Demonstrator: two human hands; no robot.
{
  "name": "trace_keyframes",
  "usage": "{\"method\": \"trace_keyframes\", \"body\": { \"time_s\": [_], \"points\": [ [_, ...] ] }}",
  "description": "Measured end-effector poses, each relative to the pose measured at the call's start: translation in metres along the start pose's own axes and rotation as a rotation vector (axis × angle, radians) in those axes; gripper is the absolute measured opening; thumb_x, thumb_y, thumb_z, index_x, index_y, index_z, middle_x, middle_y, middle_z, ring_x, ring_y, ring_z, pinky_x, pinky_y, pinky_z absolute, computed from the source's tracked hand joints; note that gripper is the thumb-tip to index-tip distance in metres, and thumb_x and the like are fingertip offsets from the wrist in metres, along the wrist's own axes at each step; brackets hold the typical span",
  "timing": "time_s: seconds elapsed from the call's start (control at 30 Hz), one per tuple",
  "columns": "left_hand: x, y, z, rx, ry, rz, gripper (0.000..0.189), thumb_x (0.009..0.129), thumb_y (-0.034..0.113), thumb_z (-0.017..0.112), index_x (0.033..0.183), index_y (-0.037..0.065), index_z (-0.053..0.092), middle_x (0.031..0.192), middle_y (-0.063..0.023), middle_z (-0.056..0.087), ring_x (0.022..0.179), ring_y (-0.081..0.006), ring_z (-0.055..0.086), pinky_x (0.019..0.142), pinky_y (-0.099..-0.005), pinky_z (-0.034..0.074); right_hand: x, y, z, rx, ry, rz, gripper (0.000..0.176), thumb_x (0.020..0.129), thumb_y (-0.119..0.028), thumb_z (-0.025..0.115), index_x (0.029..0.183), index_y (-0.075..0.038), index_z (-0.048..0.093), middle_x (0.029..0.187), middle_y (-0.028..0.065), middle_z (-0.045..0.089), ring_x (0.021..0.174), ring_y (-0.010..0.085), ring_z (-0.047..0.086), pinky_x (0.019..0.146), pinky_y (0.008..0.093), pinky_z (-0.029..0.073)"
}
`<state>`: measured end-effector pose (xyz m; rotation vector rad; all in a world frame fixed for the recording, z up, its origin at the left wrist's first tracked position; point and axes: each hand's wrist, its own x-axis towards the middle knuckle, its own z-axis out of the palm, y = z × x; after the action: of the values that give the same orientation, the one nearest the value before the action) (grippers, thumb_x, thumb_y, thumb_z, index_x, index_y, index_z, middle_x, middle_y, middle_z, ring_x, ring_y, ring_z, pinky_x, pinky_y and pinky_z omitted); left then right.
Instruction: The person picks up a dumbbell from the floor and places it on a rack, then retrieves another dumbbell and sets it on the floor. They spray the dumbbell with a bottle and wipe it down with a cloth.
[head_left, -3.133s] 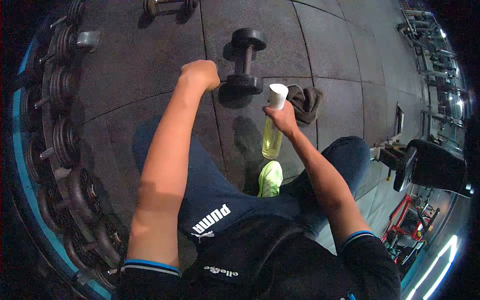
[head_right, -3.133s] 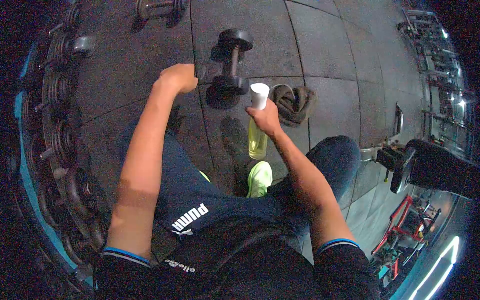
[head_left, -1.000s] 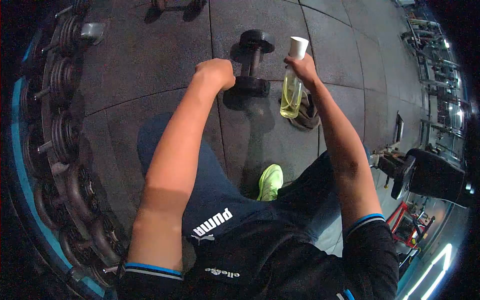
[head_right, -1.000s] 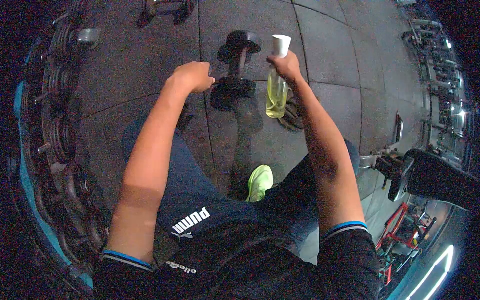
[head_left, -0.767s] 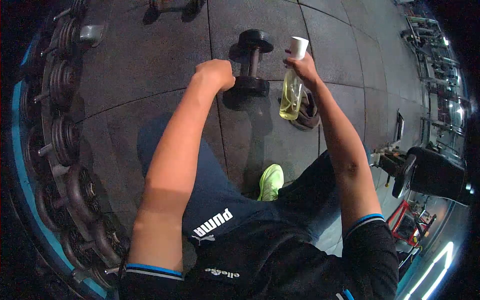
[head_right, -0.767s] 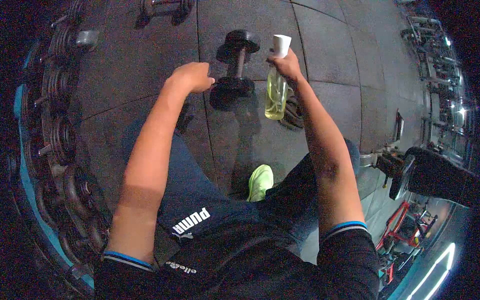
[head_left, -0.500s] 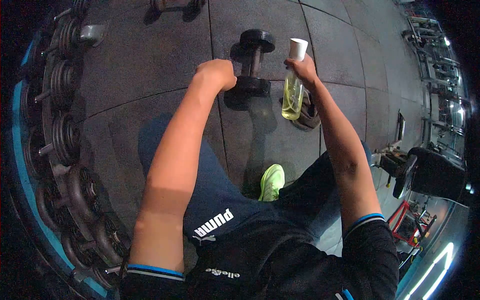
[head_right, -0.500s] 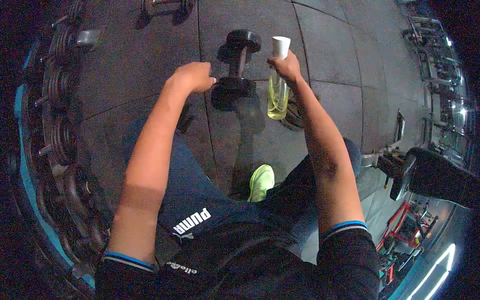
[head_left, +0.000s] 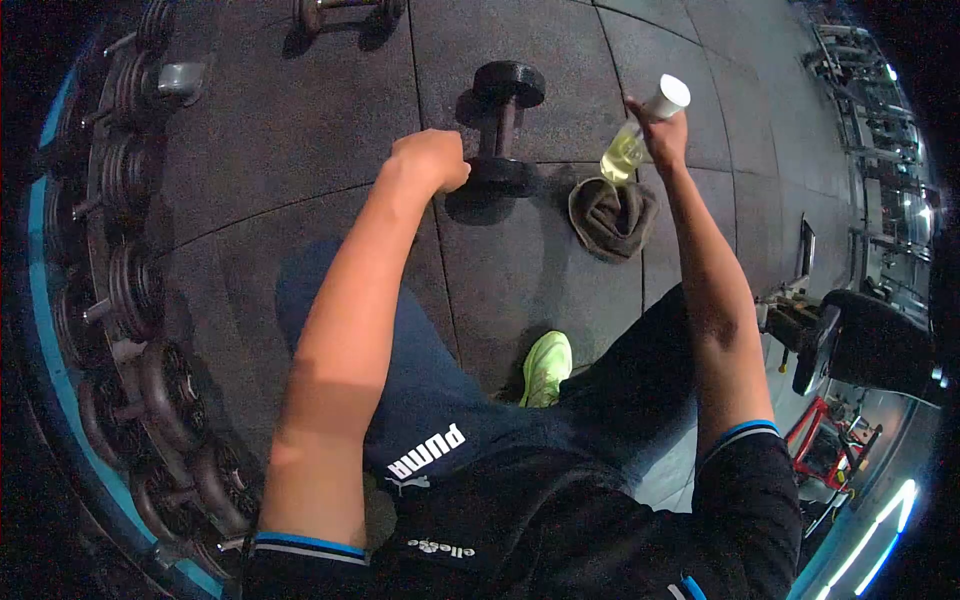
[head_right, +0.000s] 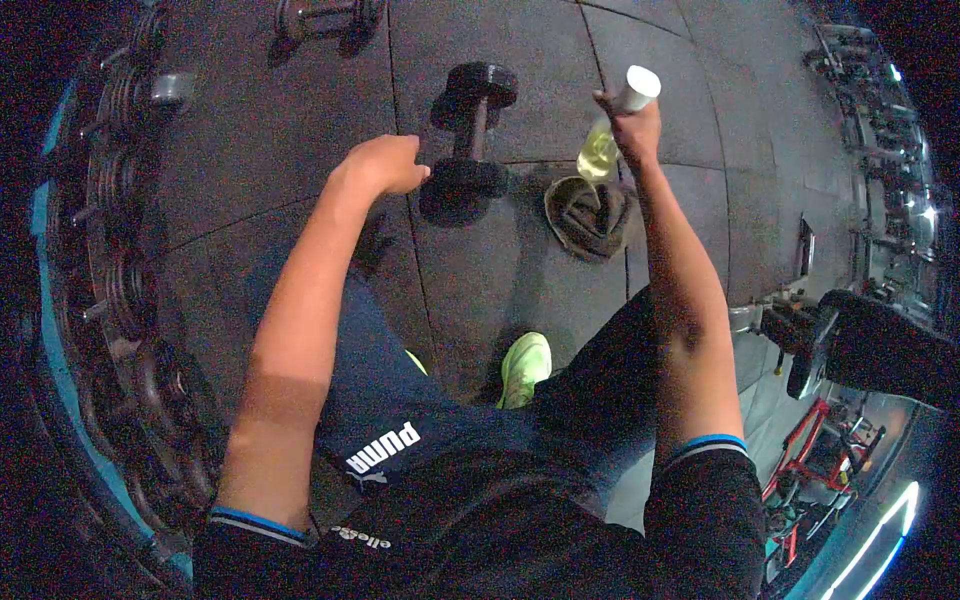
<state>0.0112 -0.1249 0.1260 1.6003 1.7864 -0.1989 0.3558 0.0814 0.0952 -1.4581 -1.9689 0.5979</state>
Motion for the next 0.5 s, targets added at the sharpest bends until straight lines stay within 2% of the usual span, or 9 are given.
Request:
{"method": "trace_keyframes", "body": {
  "time_s": [0.03, 0.13, 0.17, 0.23, 0.33, 0.43, 0.47, 0.5],
  "points": [
    [0.001, -0.002, 0.002, 0.004, -0.002, 0.004, 0.045, 0.093, 0.037, 0.063, 0.120, 0.001, 0.062, 0.124, -0.0229, 0.065, 0.118, -0.0392, 0.061, 0.100, -0.0496, 0.048, 0.003, 0.009, -0.003, -0.034, -0.006, 0.021, 0.046, 0.076, -0.033, 0.088, 0.100, -0.002, 0.065, 0.089, 0.0071, 0.070, 0.082, 0.0174, 0.064, 0.076, 0.0331, 0.051],
    [0.000, -0.004, 0.005, 0.014, 0.032, -0.010, 0.042, 0.092, 0.034, 0.064, 0.119, 0.002, 0.066, 0.124, -0.0204, 0.067, 0.117, -0.0371, 0.063, 0.099, -0.0483, 0.050, 0.000, 0.048, 0.006, 0.141, 0.035, 0.136, 0.046, 0.074, -0.037, 0.089, 0.091, -0.001, 0.067, 0.086, 0.0070, 0.071, 0.079, 0.0195, 0.066, 0.076, 0.0335, 0.051],
    [-0.001, -0.005, 0.006, 0.018, 0.048, -0.018, 0.041, 0.091, 0.032, 0.064, 0.119, 0.002, 0.069, 0.124, -0.0191, 0.068, 0.116, -0.0359, 0.064, 0.098, -0.0475, 0.051, -0.004, 0.066, 0.012, 0.140, 0.116, 0.130, 0.049, 0.071, -0.039, 0.091, 0.091, -0.001, 0.068, 0.088, 0.0065, 0.072, 0.081, 0.0197, 0.067, 0.077, 0.0347, 0.052],
    [-0.003, -0.004, 0.006, 0.029, 0.040, -0.026, 0.042, 0.092, 0.033, 0.064, 0.120, 0.001, 0.068, 0.125, -0.0194, 0.067, 0.117, -0.0360, 0.064, 0.099, -0.0480, 0.051, -0.003, 0.078, 0.013, 0.099, 0.212, 0.267, 0.052, 0.070, -0.040, 0.092, 0.092, 0.000, 0.068, 0.090, 0.0082, 0.072, 0.085, 0.0212, 0.069, 0.079, 0.0358, 0.052],
    [0.003, -0.007, 0.010, 0.032, 0.021, -0.029, 0.043, 0.093, 0.034, 0.064, 0.121, 0.001, 0.067, 0.126, -0.0198, 0.066, 0.118, -0.0361, 0.063, 0.100, -0.0484, 0.050, -0.002, 0.066, 0.002, 0.152, 0.125, 0.334, 0.059, 0.071, -0.032, 0.093, 0.110, 0.003, 0.066, 0.106, 0.0101, 0.071, 0.094, 0.0199, 0.066, 0.085, 0.0325, 0.051],
    [0.010, -0.008, 0.011, 0.031, 0.001, -0.019, 0.044, 0.093, 0.034, 0.063, 0.122, 0.001, 0.067, 0.128, -0.0198, 0.065, 0.120, -0.0360, 0.062, 0.101, -0.0484, 0.049, -0.012, 0.068, 0.004, 0.103, 0.111, 0.237, 0.083, 0.069, -0.037, 0.093, 0.128, 0.005, 0.054, 0.118, 0.0174, 0.066, 0.105, 0.0258, 0.064, 0.091, 0.0366, 0.051],
    [0.010, -0.007, 0.011, 0.032, -0.008, -0.015, 0.044, 0.093, 0.034, 0.063, 0.122, 0.001, 0.066, 0.129, -0.0197, 0.065, 0.120, -0.0360, 0.062, 0.102, -0.0483, 0.049, -0.017, 0.090, 0.013, -0.117, 0.141, 0.257, 0.104, 0.067, -0.045, 0.092, 0.140, 0.008, 0.040, 0.132, 0.0249, 0.058, 0.118, 0.0318, 0.060, 0.098, 0.0410, 0.049],
    [0.010, -0.005, 0.009, 0.036, -0.011, -0.019, 0.044, 0.093, 0.034, 0.063, 0.123, 0.001, 0.066, 0.129, -0.0196, 0.065, 0.121, -0.0359, 0.061, 0.102, -0.0482, 0.048, -0.035, 0.106, 0.024, -0.181, 0.075, 0.367, 0.108, 0.067, -0.052, 0.090, 0.141, 0.008, 0.039, 0.134, 0.0274, 0.056, 0.122, 0.0352, 0.058, 0.101, 0.0431, 0.048]
  ]
}}
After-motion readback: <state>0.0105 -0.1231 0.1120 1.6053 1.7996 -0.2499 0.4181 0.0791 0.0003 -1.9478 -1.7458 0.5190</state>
